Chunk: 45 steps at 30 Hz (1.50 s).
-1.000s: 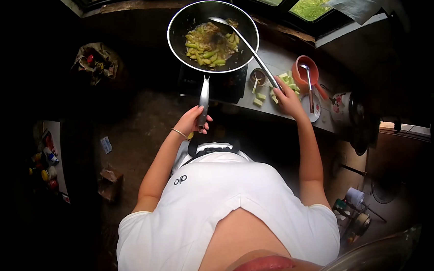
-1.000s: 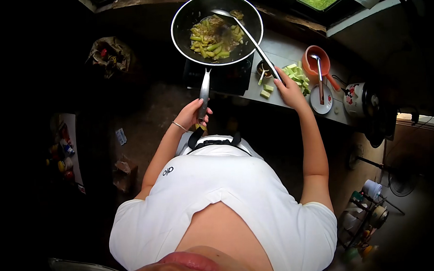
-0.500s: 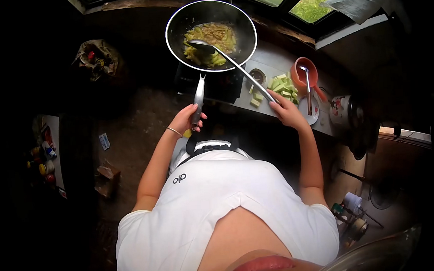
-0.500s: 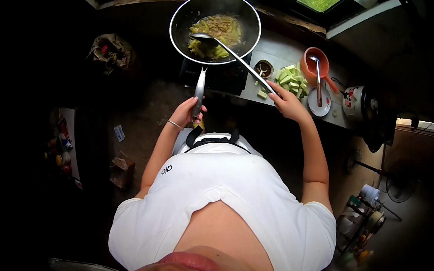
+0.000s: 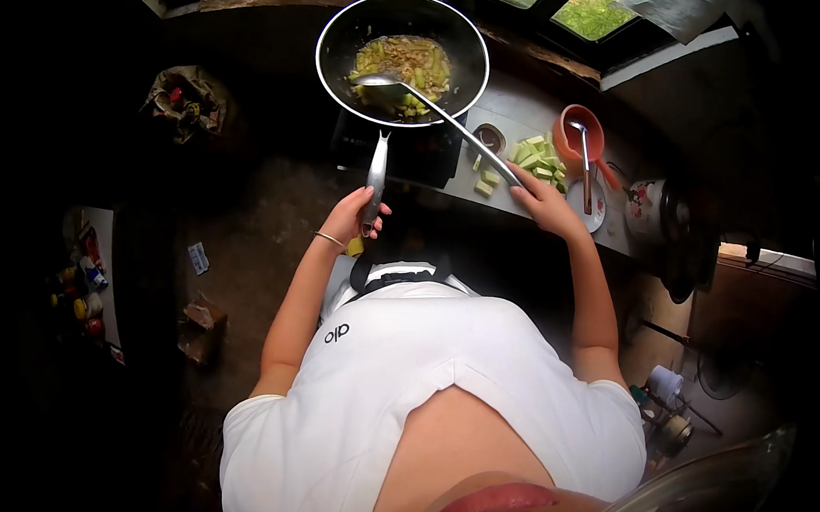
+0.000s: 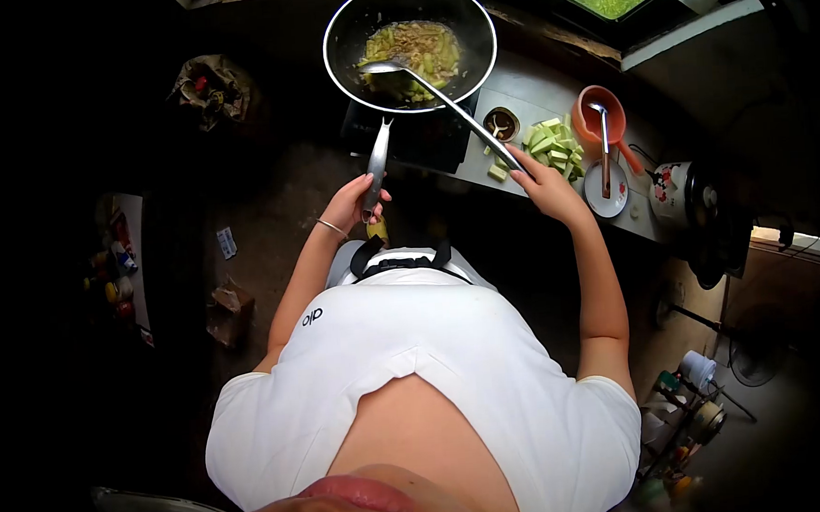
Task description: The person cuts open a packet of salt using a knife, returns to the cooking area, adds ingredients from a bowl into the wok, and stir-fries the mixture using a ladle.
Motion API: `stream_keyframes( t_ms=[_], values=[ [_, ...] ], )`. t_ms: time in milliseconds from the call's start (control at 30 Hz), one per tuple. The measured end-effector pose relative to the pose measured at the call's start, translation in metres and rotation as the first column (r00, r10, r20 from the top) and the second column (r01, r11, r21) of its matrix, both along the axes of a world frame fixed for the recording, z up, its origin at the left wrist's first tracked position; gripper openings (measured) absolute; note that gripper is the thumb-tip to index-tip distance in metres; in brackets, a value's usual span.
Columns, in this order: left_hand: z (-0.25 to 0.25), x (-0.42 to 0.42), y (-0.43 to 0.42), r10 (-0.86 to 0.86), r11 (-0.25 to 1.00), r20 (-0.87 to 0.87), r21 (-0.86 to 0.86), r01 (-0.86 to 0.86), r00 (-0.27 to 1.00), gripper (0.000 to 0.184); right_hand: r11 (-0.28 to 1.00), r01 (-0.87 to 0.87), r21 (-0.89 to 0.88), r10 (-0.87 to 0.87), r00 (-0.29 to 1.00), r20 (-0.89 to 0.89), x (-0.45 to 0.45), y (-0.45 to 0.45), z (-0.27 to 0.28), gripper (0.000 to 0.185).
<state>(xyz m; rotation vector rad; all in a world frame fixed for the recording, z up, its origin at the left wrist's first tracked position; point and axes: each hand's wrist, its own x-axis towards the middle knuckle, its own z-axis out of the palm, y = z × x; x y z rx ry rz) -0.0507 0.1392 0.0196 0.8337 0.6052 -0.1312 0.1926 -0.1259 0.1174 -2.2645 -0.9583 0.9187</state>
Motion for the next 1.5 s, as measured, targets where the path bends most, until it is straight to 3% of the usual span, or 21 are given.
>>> stream_keyframes(
  t_ms=[33, 100, 133, 167, 233, 367, 433, 500, 567, 767, 867, 933, 1033, 1100, 1167, 1300, 1500],
  values=[
    [0.000, 0.001, 0.000, 0.002, 1.000, -0.006, -0.001, -0.002, 1.000, 0.027, 1.000, -0.002, 0.002, 0.002, 1.000, 0.002, 0.000, 0.002, -0.003, 0.049],
    [0.000, 0.000, 0.001, 0.012, 1.000, 0.003, 0.005, -0.012, 1.000, 0.027, 0.997, -0.004, 0.071, -0.010, 0.981, 0.196, -0.012, 0.006, -0.014, 0.050],
    [0.000, 0.000, -0.001, 0.022, 1.000, 0.006, 0.004, -0.022, 1.000, 0.028, 0.996, 0.055, -0.068, -0.047, 0.993, 0.107, -0.023, 0.024, 0.003, 0.050],
    [0.003, 0.001, -0.001, 0.019, 1.000, -0.005, 0.000, -0.019, 1.000, 0.028, 0.996, 0.053, -0.071, -0.047, 0.996, 0.075, -0.025, 0.029, 0.003, 0.049],
    [0.002, 0.002, -0.002, 0.028, 1.000, -0.023, -0.006, -0.028, 0.999, 0.027, 0.995, -0.035, 0.093, 0.025, 0.994, 0.108, -0.020, 0.014, -0.006, 0.048],
    [0.004, 0.001, -0.005, 0.035, 0.999, -0.023, -0.012, -0.035, 0.999, 0.026, 0.998, 0.055, 0.043, -0.060, 0.989, 0.132, -0.022, 0.006, -0.007, 0.048],
    [0.002, 0.001, -0.004, 0.060, 0.998, -0.003, -0.017, -0.060, 0.998, 0.026, 0.961, 0.249, 0.117, -0.251, 0.968, 0.002, -0.027, 0.020, -0.008, 0.047],
    [-0.001, 0.001, -0.005, 0.075, 0.997, -0.005, -0.015, -0.075, 0.997, 0.026, 0.956, 0.260, 0.133, -0.262, 0.965, -0.006, -0.025, 0.013, -0.006, 0.048],
    [-0.005, 0.001, -0.008, 0.085, 0.996, -0.008, -0.013, -0.085, 0.996, 0.026, 0.948, 0.284, 0.146, -0.271, 0.957, -0.103, -0.028, 0.002, 0.014, 0.046],
    [-0.003, 0.001, -0.010, 0.129, 0.990, 0.008, -0.065, -0.129, 0.992, 0.025, 0.954, 0.291, 0.072, -0.226, 0.855, -0.467, -0.034, 0.006, -0.003, 0.048],
    [-0.006, 0.002, -0.009, 0.124, 0.990, 0.014, -0.062, -0.123, 0.992, 0.026, 0.959, 0.261, 0.107, -0.214, 0.921, -0.325, -0.029, 0.023, -0.022, 0.048],
    [-0.007, 0.002, -0.010, 0.121, 0.990, 0.016, -0.067, -0.120, 0.992, 0.026, 0.965, 0.219, 0.142, -0.218, 0.976, -0.023, -0.023, 0.026, -0.022, 0.048],
    [-0.007, 0.003, -0.008, 0.119, 0.990, 0.017, -0.077, -0.118, 0.993, 0.025, 0.931, 0.328, 0.162, -0.311, 0.943, -0.119, -0.012, 0.021, -0.014, 0.047],
    [-0.007, 0.001, -0.010, 0.117, 0.989, 0.015, -0.090, -0.116, 0.993, 0.025, 0.885, 0.400, 0.238, -0.338, 0.904, -0.262, -0.002, 0.022, -0.029, 0.047],
    [-0.007, 0.002, -0.007, 0.111, 0.989, 0.021, -0.096, -0.109, 0.994, 0.025, 0.886, 0.429, 0.174, -0.325, 0.845, -0.425, -0.004, 0.031, -0.022, 0.047],
    [-0.006, 0.001, -0.007, 0.109, 0.990, 0.004, -0.090, -0.108, 0.994, 0.025, 0.905, 0.394, 0.159, -0.289, 0.846, -0.449, -0.004, 0.024, -0.012, 0.047],
    [-0.007, 0.000, -0.006, 0.093, 0.992, 0.012, -0.085, -0.091, 0.996, 0.025, 0.908, 0.344, 0.237, -0.276, 0.920, -0.279, -0.001, 0.016, -0.004, 0.047]
  ],
)
